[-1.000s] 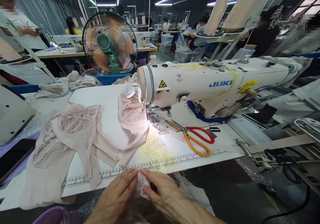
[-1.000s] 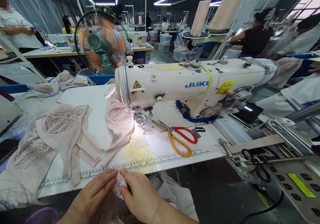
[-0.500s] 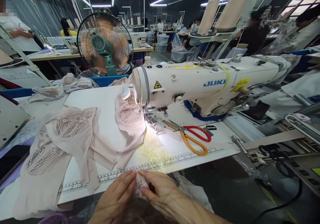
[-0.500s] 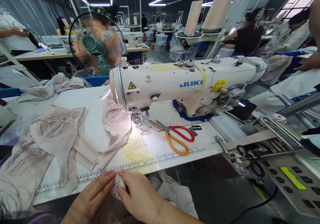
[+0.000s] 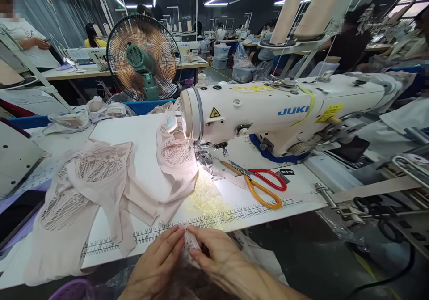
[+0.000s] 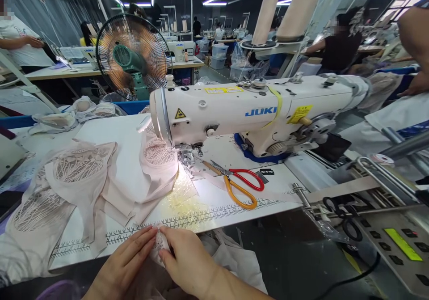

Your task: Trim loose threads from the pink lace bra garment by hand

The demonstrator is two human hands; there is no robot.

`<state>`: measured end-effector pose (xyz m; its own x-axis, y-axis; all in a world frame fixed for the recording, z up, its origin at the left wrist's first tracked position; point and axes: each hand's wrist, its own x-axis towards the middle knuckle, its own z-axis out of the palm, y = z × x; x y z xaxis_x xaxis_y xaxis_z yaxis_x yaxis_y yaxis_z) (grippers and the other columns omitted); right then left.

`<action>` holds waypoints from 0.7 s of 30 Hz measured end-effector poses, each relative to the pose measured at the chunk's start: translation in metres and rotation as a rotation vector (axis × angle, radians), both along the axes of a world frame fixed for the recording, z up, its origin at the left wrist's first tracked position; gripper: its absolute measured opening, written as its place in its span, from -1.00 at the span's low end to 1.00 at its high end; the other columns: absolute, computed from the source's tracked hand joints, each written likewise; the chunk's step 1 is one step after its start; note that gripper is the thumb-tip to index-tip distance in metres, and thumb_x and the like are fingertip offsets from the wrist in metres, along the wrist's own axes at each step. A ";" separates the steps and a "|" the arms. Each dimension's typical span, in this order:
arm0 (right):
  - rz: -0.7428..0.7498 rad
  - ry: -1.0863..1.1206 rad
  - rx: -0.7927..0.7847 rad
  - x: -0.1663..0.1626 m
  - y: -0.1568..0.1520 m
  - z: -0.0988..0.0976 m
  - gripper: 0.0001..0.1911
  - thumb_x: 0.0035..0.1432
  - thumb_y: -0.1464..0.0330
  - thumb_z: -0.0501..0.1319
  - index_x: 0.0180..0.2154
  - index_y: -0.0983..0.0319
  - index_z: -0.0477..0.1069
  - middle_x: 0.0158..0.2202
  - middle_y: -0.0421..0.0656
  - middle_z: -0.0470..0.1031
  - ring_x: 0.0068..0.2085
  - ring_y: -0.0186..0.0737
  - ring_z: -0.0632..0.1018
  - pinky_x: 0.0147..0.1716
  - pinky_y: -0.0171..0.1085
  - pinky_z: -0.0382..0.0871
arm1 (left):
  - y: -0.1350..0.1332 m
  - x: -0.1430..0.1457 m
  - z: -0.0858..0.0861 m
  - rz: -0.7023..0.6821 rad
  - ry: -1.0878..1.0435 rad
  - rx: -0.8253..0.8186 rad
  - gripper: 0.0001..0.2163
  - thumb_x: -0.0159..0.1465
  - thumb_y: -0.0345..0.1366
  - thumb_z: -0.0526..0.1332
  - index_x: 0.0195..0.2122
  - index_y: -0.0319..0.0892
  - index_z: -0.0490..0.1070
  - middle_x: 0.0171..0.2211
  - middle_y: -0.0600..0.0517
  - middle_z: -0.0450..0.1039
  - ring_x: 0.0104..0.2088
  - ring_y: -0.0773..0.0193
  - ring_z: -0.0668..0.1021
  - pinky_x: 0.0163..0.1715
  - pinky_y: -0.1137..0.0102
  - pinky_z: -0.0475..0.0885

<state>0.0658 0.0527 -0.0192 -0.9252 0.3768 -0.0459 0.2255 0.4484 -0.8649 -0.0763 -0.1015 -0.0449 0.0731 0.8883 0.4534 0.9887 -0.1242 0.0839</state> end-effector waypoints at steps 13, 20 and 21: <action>0.050 -0.062 0.123 -0.003 0.002 0.001 -0.56 0.09 0.44 0.13 0.04 0.22 0.43 -0.08 -0.05 0.57 -0.08 -0.08 0.56 -0.01 -0.21 0.43 | -0.006 0.005 -0.010 0.059 -0.205 -0.097 -0.57 0.37 -0.53 -0.05 0.24 -0.14 0.13 0.17 -0.04 0.36 0.21 0.33 0.35 0.14 0.39 0.37; 0.074 -0.014 0.155 -0.002 0.003 -0.007 -0.50 0.09 0.36 0.08 0.08 0.28 0.40 -0.02 0.02 0.53 -0.05 0.00 0.56 0.00 -0.17 0.44 | -0.005 0.011 -0.011 0.105 -0.346 -0.069 -0.55 0.35 -0.50 -0.06 0.24 -0.07 0.18 0.18 0.00 0.35 0.19 0.31 0.37 0.17 0.33 0.33; 0.082 -0.017 0.168 -0.002 0.003 -0.006 -0.50 0.10 0.35 0.07 0.08 0.27 0.40 -0.02 0.02 0.53 -0.07 0.00 0.57 -0.02 -0.17 0.45 | -0.006 0.011 -0.012 0.105 -0.361 -0.073 -0.54 0.35 -0.49 -0.07 0.25 -0.09 0.18 0.18 -0.02 0.35 0.19 0.30 0.37 0.16 0.34 0.33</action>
<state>0.0640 0.0561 -0.0253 -0.9528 0.3035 -0.0044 0.1959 0.6039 -0.7726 -0.0656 -0.1070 -0.0565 -0.1726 0.9133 0.3689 0.9009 -0.0051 0.4340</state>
